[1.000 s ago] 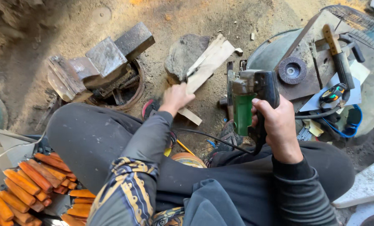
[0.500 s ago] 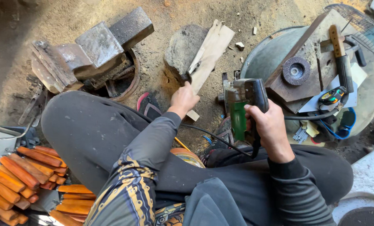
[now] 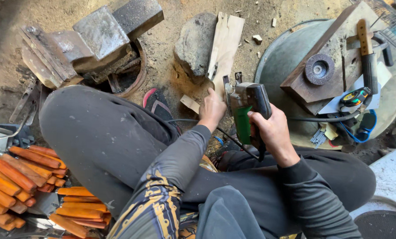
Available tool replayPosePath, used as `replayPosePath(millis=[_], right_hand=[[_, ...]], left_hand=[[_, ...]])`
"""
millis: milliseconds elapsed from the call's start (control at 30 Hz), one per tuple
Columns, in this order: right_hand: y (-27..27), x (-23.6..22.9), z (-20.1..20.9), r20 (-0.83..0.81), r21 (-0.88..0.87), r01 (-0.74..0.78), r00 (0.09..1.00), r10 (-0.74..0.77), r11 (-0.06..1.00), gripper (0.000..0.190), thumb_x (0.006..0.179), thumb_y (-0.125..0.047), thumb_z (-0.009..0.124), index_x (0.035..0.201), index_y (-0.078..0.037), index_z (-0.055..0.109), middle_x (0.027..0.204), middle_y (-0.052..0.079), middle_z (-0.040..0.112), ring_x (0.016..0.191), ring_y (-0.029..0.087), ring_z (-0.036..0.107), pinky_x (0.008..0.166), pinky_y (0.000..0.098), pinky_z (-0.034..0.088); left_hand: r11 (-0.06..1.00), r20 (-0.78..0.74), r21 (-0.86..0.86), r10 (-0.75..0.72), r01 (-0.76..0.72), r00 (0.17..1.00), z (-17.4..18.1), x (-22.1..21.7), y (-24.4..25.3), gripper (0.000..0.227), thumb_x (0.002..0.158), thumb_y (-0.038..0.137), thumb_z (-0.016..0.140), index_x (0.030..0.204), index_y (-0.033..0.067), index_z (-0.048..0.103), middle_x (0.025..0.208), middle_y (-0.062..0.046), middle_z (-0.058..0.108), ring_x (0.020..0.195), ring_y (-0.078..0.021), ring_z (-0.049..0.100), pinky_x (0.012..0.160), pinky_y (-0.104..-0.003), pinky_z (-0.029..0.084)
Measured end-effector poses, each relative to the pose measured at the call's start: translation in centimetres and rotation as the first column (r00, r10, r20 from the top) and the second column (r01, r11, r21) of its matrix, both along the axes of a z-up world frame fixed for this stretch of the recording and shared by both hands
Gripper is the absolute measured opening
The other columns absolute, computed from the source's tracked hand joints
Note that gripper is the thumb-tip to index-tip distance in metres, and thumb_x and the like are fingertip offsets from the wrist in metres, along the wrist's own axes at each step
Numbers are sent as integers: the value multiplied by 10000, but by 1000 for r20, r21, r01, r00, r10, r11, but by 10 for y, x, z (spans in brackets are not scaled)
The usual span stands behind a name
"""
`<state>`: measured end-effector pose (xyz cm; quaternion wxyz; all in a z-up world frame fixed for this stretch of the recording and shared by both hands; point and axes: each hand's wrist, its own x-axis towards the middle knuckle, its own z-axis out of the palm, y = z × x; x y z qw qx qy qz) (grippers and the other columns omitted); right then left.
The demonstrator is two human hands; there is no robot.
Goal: The person uses a jigsaw to cut a piece of wood into a curved shape. They then use a yellow template to trace a pattern onto another piece of wood with a pencil.
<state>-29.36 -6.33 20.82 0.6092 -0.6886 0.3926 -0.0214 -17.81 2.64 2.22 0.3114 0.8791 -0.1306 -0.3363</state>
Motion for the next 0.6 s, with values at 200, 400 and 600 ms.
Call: replayPosePath(millis=[200,400,600], right_hand=[[6,-3,-18,-1,6,-9,1000,9,1000,136,882,-133,657,865,-7,610,691,29,619,534,112,585,501,280,470],[7,-1,-24,28,83,46,998,-48,995,144,883,-131,661,922,-3,608,729,45,626,547,124,594,511,280,491],[7,2,-27,-10,72,65,998,-65,995,160,878,-137,659,926,8,611,727,57,625,532,133,593,488,285,493]], left_hand=[[999,-70,-6,-49,49,996,-21,-11,12,532,846,114,619,1299,-51,393,1020,-316,705,946,-445,727,838,-519,582],[959,-134,-226,-207,173,969,-59,-6,21,764,821,235,694,1341,-158,295,1110,-419,629,1091,-504,657,974,-506,533],[911,-405,-336,88,-237,910,-56,10,31,719,1046,606,388,1424,-1,448,1332,-294,579,1209,-429,587,984,-520,485]])
